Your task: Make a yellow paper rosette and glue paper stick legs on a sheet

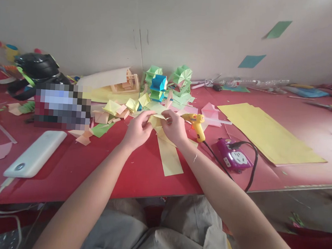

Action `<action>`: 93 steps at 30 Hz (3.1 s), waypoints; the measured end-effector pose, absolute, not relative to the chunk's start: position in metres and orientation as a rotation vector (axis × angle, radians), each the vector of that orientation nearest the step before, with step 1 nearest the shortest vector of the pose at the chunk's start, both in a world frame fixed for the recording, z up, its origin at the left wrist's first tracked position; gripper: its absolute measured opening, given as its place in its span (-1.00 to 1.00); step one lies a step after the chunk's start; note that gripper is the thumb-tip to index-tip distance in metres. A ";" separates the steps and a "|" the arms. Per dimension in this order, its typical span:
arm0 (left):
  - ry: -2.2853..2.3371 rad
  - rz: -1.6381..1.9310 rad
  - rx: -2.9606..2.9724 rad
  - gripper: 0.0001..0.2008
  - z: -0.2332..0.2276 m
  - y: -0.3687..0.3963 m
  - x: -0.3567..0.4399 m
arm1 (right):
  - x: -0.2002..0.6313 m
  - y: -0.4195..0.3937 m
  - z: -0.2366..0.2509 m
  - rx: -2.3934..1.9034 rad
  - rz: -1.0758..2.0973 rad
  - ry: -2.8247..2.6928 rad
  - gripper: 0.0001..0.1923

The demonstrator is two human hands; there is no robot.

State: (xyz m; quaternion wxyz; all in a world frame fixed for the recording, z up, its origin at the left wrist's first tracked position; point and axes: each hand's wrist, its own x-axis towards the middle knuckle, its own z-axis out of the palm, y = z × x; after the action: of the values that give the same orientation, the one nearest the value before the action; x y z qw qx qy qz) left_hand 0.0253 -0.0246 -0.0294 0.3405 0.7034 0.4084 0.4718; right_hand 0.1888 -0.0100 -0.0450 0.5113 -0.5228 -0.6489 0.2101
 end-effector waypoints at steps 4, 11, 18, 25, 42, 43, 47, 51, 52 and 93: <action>1.160 1.195 1.908 -0.72 -0.031 -0.024 0.025 | 0.189 -0.011 -0.043 -1.317 0.442 -1.586 -0.78; 1.129 1.205 1.894 -0.73 -0.032 -0.023 0.026 | 0.189 -0.010 -0.042 -1.342 0.637 -1.507 -0.72; 1.164 1.285 1.737 -0.81 -0.033 -0.019 0.029 | 0.187 -0.012 -0.040 -1.352 0.597 -1.531 -0.78; 1.188 1.298 1.463 -0.73 -0.037 -0.010 0.023 | 0.186 -0.017 -0.032 -1.286 0.711 -1.521 -0.64; 1.150 1.075 1.232 -0.65 -0.031 -0.004 0.004 | 0.199 -0.017 -0.035 -0.832 0.243 -2.133 -0.82; 1.153 1.066 1.238 -0.63 -0.031 -0.004 0.004 | 0.199 -0.017 -0.035 -0.837 0.235 -2.148 -0.82; 1.140 0.999 1.262 -0.56 -0.029 -0.005 0.002 | 0.198 -0.014 -0.040 -0.865 0.244 -2.182 -0.81; 1.020 0.929 1.237 -0.46 -0.024 -0.009 0.002 | 0.198 -0.012 -0.042 -0.918 0.285 -2.174 -0.81; 1.002 0.915 1.232 -0.44 -0.022 -0.010 0.001 | 0.198 -0.012 -0.042 -0.930 0.296 -2.173 -0.82; 1.111 1.050 1.401 -0.67 -0.024 -0.007 -0.004 | 0.200 -0.009 -0.030 -1.027 1.011 -1.544 -0.41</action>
State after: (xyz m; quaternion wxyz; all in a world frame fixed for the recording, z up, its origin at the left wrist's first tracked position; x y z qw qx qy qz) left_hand -0.0037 -0.0071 -0.0239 0.5091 0.5815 0.4610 0.4360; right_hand 0.1997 -0.0093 -0.0297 0.4922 -0.4232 -0.6364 0.4167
